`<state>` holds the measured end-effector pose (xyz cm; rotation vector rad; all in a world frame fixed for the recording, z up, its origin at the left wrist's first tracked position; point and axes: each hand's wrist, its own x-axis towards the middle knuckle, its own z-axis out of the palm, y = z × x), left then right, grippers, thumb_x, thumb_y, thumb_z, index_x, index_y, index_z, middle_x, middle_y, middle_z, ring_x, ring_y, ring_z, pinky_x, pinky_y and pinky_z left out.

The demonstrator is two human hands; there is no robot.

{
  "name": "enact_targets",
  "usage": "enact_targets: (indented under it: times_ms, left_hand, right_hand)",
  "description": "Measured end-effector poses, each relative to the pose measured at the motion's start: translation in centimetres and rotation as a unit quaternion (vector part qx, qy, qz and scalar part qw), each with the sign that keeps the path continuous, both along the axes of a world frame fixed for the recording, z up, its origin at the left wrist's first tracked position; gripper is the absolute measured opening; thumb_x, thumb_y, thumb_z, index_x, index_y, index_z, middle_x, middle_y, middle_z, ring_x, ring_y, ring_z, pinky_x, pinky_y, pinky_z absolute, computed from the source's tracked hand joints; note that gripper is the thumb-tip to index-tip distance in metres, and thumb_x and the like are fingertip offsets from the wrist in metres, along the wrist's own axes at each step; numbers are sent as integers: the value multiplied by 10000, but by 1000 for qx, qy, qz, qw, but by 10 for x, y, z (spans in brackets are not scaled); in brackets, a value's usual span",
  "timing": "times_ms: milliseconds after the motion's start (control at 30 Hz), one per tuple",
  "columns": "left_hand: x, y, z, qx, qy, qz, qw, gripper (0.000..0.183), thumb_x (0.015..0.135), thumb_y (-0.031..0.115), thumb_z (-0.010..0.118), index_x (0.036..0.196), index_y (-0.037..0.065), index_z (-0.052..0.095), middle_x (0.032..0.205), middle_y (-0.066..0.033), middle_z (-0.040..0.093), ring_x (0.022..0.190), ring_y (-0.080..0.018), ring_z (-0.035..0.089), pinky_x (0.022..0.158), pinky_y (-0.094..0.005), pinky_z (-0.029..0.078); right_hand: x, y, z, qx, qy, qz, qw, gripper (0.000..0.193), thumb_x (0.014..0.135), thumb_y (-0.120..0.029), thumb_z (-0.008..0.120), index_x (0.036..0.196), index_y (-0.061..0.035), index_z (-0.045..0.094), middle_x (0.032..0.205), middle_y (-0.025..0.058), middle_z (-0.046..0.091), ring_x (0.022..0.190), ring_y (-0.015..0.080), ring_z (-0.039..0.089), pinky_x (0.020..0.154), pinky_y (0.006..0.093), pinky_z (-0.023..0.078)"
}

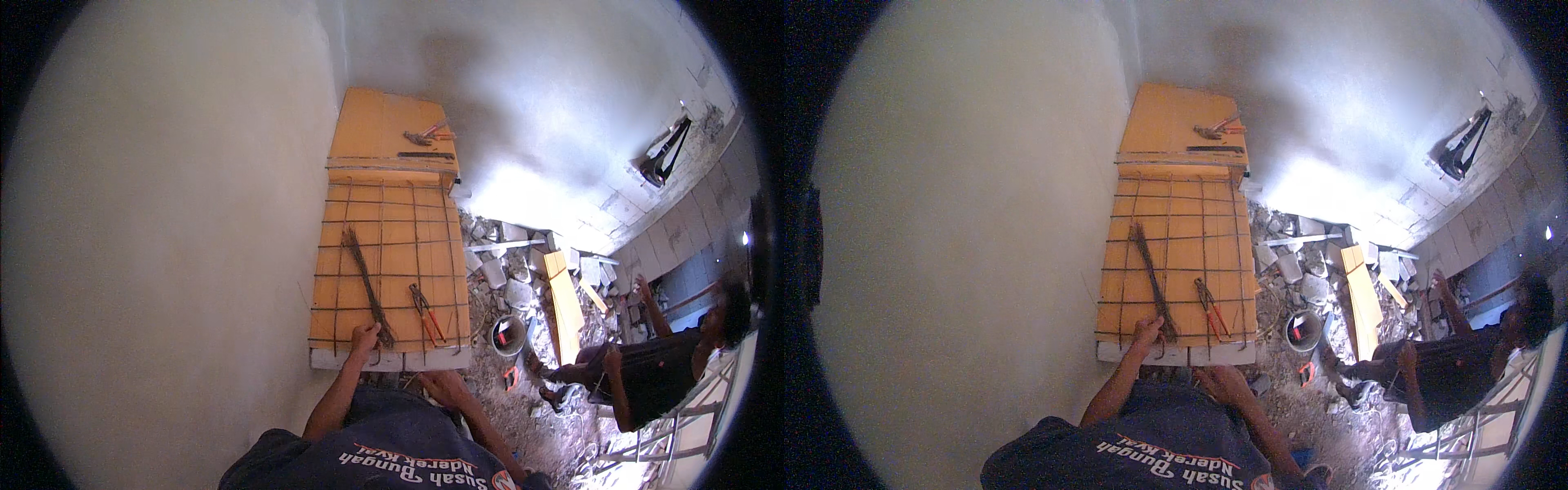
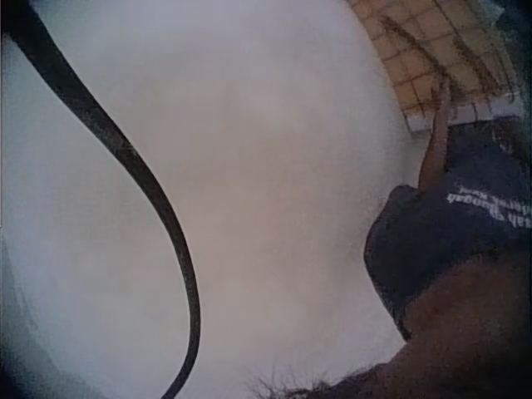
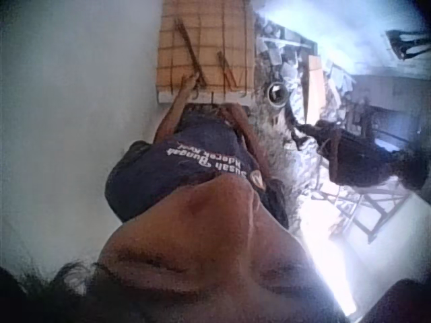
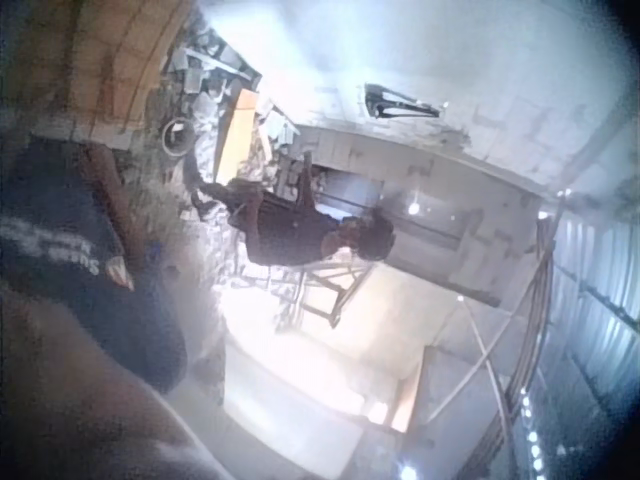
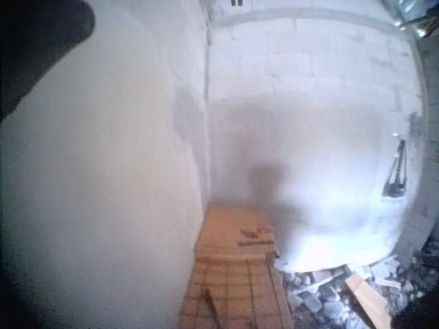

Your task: The person uses pliers to cut and tie wire mesh to a wooden board mounted on a wall. Another person is present in the background, also working on the wall with a hammer.

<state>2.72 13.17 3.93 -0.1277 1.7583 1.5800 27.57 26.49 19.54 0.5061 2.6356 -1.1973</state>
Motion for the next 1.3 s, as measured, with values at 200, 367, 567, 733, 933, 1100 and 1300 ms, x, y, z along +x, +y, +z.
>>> enact_targets:
  times_ms: [200, 367, 567, 733, 933, 1100, 1300]
  left_hand:
    - [1, 7, -10, -78, 43, -37, 995, 311, 972, 269, 652, 902, -34, 669, 694, -99, 650, 508, -202, 651, 459, -353, 516]
    - [-8, -14, -26, -110, 42, -63, 991, 345, 970, 296, 652, 949, -48, 671, 674, -92, 650, 524, -198, 658, 480, -341, 522]
    - [-8, -13, 4, -227, 323, -118, 911, 467, 953, 360, 658, 1224, -6, 556, 1060, -222, 633, 973, -315, 643, 819, -456, 517]
    - [37, 32, 161, -236, 535, -149, 797, 643, 936, 470, 640, 1373, 29, 473, 1422, -310, 414, 1351, -444, 384, 1119, -523, 323]
    - [63, 71, 259, 359, -75, -103, 924, 678, 985, 531, 567, 1484, 107, 388, 1247, -159, 602, 1118, -294, 603, 1017, -464, 446]
    - [46, 81, 280, 409, -62, 6, 911, 385, 1037, 452, 518, 1270, 146, 500, 767, 15, 469, 649, -107, 469, 573, -284, 429]
    - [36, 71, 312, 407, 5, 72, 910, 285, 1056, 434, 489, 958, 167, 502, 671, 77, 307, 499, -54, 259, 423, -239, 223]
  right_hand:
    - [144, 41, 107, -124, -133, -134, 974, 427, 961, -357, 630, 735, 1, 674, 619, 59, 607, 564, 146, 553, 538, 367, 440]
    - [323, 58, 191, -176, 173, -414, 876, 363, 880, -218, 726, 619, -24, 566, 547, 25, 515, 453, 119, 464, 405, 306, 353]
    - [290, 55, 263, -295, 413, -356, 785, 427, 881, -287, 695, 605, -62, 458, 513, 23, 422, 438, 138, 380, 420, 310, 315]
    - [197, 33, 151, -326, 396, -403, 758, 466, 926, -309, 644, 582, -69, 441, 559, 34, 460, 486, 175, 410, 461, 337, 308]
    - [80, 11, 106, -372, 240, -279, 852, 414, 966, -284, 611, 648, -30, 535, 618, 4, 500, 564, 132, 450, 506, 320, 333]
    - [57, -2, 92, -221, 188, -141, 947, 449, 995, -228, 574, 601, -24, 502, 571, 8, 481, 523, 101, 414, 505, 311, 307]
    - [84, -5, 45, -215, 113, -113, 963, 297, 928, -229, 674, 735, -9, 621, 658, 55, 580, 626, 168, 548, 604, 356, 423]
